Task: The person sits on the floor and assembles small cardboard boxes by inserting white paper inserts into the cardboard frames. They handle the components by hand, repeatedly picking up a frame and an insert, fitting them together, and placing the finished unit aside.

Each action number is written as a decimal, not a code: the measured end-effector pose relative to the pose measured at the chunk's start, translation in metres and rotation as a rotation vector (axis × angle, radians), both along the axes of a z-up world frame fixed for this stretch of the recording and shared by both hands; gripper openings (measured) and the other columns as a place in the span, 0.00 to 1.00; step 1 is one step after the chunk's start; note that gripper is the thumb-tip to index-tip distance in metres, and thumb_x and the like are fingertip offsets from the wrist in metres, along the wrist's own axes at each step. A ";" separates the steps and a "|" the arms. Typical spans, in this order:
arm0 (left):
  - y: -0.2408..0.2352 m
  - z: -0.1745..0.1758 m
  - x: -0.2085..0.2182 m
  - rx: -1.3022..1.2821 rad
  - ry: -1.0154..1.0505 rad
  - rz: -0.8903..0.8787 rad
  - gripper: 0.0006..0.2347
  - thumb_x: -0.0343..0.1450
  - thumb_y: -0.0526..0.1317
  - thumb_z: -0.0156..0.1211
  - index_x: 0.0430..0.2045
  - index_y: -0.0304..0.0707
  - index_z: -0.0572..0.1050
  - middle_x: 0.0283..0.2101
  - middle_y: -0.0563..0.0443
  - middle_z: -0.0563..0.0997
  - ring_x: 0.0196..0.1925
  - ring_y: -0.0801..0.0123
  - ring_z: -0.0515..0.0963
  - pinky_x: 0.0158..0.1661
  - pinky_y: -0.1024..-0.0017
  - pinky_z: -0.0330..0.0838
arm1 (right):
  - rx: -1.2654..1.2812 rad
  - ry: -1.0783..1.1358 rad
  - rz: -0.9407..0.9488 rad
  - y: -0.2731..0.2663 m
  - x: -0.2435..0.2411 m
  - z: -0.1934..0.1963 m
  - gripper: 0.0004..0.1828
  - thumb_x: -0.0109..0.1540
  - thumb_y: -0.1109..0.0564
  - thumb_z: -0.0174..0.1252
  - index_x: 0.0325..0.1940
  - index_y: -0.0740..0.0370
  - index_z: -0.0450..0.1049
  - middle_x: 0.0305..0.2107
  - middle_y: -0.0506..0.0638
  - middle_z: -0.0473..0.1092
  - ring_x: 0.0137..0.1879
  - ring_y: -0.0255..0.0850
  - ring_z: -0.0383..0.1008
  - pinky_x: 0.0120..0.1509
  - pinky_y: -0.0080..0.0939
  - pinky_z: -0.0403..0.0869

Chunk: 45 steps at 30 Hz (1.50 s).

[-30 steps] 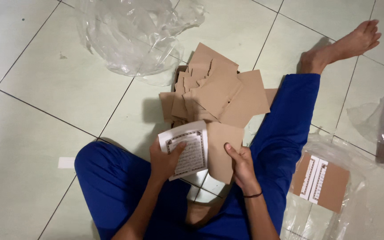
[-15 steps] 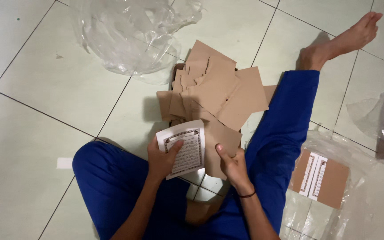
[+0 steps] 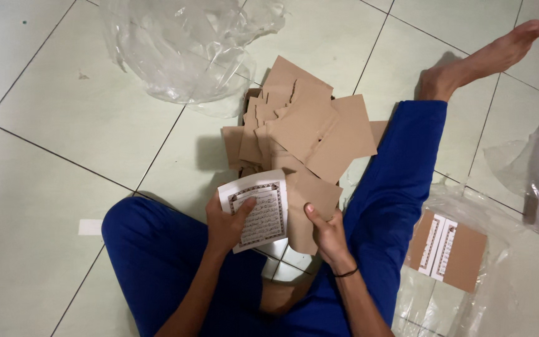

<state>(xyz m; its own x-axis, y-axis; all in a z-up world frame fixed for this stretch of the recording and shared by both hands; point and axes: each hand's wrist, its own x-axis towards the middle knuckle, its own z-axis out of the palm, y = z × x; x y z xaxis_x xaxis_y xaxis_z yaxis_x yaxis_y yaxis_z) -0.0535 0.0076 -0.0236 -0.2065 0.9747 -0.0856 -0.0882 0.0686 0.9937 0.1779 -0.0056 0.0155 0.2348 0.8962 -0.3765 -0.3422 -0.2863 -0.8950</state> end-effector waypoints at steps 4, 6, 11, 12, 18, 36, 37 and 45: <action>0.000 -0.006 0.003 0.003 -0.067 0.030 0.13 0.67 0.37 0.75 0.41 0.31 0.79 0.37 0.41 0.86 0.37 0.64 0.83 0.43 0.57 0.78 | -0.015 0.068 -0.047 0.005 0.002 -0.006 0.10 0.60 0.57 0.67 0.41 0.65 0.78 0.29 0.60 0.78 0.32 0.50 0.81 0.41 0.54 0.80; 0.001 -0.006 0.004 -0.010 -0.107 0.056 0.13 0.67 0.37 0.75 0.41 0.32 0.79 0.37 0.44 0.86 0.37 0.68 0.82 0.43 0.59 0.77 | -0.035 0.094 -0.063 0.008 0.002 -0.002 0.10 0.61 0.56 0.67 0.41 0.64 0.78 0.29 0.59 0.78 0.32 0.49 0.81 0.41 0.52 0.80; -0.001 0.001 -0.001 0.032 -0.052 0.060 0.16 0.67 0.39 0.75 0.45 0.32 0.77 0.39 0.41 0.86 0.40 0.61 0.84 0.47 0.52 0.78 | -0.116 0.085 -0.012 0.008 0.000 0.013 0.11 0.61 0.54 0.66 0.41 0.64 0.78 0.32 0.60 0.79 0.34 0.48 0.82 0.42 0.56 0.80; -0.003 -0.006 0.001 0.031 -0.054 0.061 0.16 0.67 0.39 0.75 0.45 0.32 0.77 0.39 0.41 0.86 0.40 0.61 0.84 0.47 0.52 0.78 | -0.117 0.083 -0.011 0.008 -0.001 0.017 0.11 0.61 0.54 0.66 0.41 0.64 0.78 0.32 0.60 0.79 0.34 0.48 0.82 0.42 0.56 0.80; -0.002 -0.001 0.001 0.107 0.066 0.131 0.16 0.71 0.39 0.71 0.47 0.30 0.73 0.40 0.38 0.83 0.45 0.54 0.83 0.50 0.47 0.76 | -0.020 0.044 0.170 -0.005 0.015 -0.028 0.08 0.59 0.56 0.69 0.28 0.60 0.79 0.22 0.53 0.77 0.27 0.41 0.78 0.37 0.41 0.77; 0.004 0.019 -0.003 0.104 0.059 0.116 0.11 0.70 0.40 0.73 0.32 0.35 0.73 0.25 0.49 0.78 0.26 0.71 0.77 0.34 0.60 0.72 | -0.027 -0.204 0.177 0.008 -0.019 0.047 0.16 0.66 0.55 0.62 0.24 0.59 0.78 0.17 0.45 0.69 0.25 0.33 0.63 0.34 0.35 0.64; 0.003 0.014 -0.003 0.107 0.052 0.116 0.12 0.69 0.40 0.74 0.32 0.36 0.73 0.26 0.49 0.79 0.27 0.71 0.79 0.35 0.63 0.72 | -0.041 -0.165 0.164 0.007 -0.014 0.035 0.14 0.66 0.54 0.62 0.27 0.60 0.80 0.19 0.48 0.72 0.25 0.35 0.68 0.35 0.38 0.68; 0.002 0.017 -0.003 0.137 0.024 0.126 0.16 0.69 0.42 0.74 0.38 0.28 0.72 0.29 0.43 0.80 0.30 0.67 0.78 0.38 0.53 0.71 | -0.061 -0.021 0.099 0.005 -0.005 0.021 0.10 0.64 0.54 0.64 0.35 0.64 0.80 0.26 0.57 0.79 0.29 0.44 0.78 0.40 0.48 0.77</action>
